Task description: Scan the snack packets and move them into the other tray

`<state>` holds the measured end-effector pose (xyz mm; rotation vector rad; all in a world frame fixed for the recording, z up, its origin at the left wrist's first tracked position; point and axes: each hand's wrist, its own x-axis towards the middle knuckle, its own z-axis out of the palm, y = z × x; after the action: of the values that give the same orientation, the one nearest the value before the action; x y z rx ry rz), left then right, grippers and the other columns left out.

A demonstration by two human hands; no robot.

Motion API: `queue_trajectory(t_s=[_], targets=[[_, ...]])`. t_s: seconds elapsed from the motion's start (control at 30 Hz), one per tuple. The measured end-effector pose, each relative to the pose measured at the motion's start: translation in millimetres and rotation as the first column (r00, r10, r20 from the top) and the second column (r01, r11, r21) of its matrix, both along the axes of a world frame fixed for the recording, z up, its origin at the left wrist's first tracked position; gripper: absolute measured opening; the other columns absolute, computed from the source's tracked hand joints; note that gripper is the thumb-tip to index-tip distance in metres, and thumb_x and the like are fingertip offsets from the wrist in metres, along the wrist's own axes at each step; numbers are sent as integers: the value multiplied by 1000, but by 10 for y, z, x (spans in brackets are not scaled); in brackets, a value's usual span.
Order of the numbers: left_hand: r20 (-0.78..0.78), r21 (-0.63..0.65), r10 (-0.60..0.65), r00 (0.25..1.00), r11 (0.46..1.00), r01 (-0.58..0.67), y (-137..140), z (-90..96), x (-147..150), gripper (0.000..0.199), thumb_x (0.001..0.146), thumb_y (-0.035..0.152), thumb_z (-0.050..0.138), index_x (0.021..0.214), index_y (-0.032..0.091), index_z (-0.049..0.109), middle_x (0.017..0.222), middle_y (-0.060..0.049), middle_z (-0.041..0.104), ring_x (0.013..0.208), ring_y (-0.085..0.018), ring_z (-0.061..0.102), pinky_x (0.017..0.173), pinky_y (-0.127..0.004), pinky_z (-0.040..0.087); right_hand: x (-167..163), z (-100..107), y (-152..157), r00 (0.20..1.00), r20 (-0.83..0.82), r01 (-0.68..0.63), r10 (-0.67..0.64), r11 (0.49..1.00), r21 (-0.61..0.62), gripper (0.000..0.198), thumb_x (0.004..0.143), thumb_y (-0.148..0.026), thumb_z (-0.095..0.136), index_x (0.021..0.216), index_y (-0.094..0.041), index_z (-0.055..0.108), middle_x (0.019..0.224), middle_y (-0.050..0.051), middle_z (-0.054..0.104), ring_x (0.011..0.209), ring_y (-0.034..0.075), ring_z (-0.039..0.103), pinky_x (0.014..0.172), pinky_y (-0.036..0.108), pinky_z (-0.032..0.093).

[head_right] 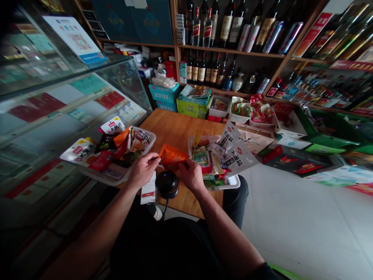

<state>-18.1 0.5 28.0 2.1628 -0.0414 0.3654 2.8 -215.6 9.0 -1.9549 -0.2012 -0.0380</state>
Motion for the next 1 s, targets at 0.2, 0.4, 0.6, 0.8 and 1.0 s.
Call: queue_trajectory(t_s=[0.2, 0.4, 0.6, 0.8, 1.0], targets=[[47, -12, -70, 996, 997, 71, -313, 183, 125, 15, 93, 30, 60, 98, 19, 68, 92, -5, 73, 81, -18, 67, 78, -27, 50, -20, 198, -300, 982, 140, 141, -123, 982, -127, 27, 90, -41, 57, 78, -19, 68, 68, 1, 62, 62, 16, 51, 60, 27, 37], [141, -61, -186, 972, 979, 196, -704, 260, 396, 16, 95, 24, 57, 104, 20, 69, 96, -4, 74, 86, -17, 69, 81, -28, 52, -43, 430, -696, 930, 343, 202, -131, 963, -181, 24, 91, -35, 57, 87, -17, 73, 82, 5, 67, 74, 17, 58, 69, 27, 43], [281, 49, -241, 929, 970, 237, -1215, 504, 782, 11, 91, 19, 62, 92, 19, 74, 92, -4, 71, 85, -16, 67, 81, -28, 51, -14, 610, -1090, 897, 384, 325, -221, 917, -232, 30, 92, -38, 57, 87, -16, 77, 76, 4, 68, 66, 15, 57, 67, 26, 41], [266, 150, -270, 926, 960, 237, -1703, 635, 1271, 14, 90, 18, 64, 93, 20, 77, 90, -4, 72, 86, -17, 67, 82, -28, 51, 209, 671, -1437, 874, 362, 442, -324, 840, -315, 36, 95, -37, 50, 84, -15, 77, 68, 4, 67, 61, 15, 54, 62, 26, 35], [258, 177, -299, 919, 949, 259, -2038, 577, 1721, 15, 89, 15, 64, 93, 20, 78, 94, -5, 75, 87, -17, 68, 85, -29, 51, 520, 575, -1624, 861, 334, 493, -383, 789, -366, 40, 96, -34, 44, 81, -15, 75, 75, 8, 72, 67, 17, 59, 64, 27, 36]])
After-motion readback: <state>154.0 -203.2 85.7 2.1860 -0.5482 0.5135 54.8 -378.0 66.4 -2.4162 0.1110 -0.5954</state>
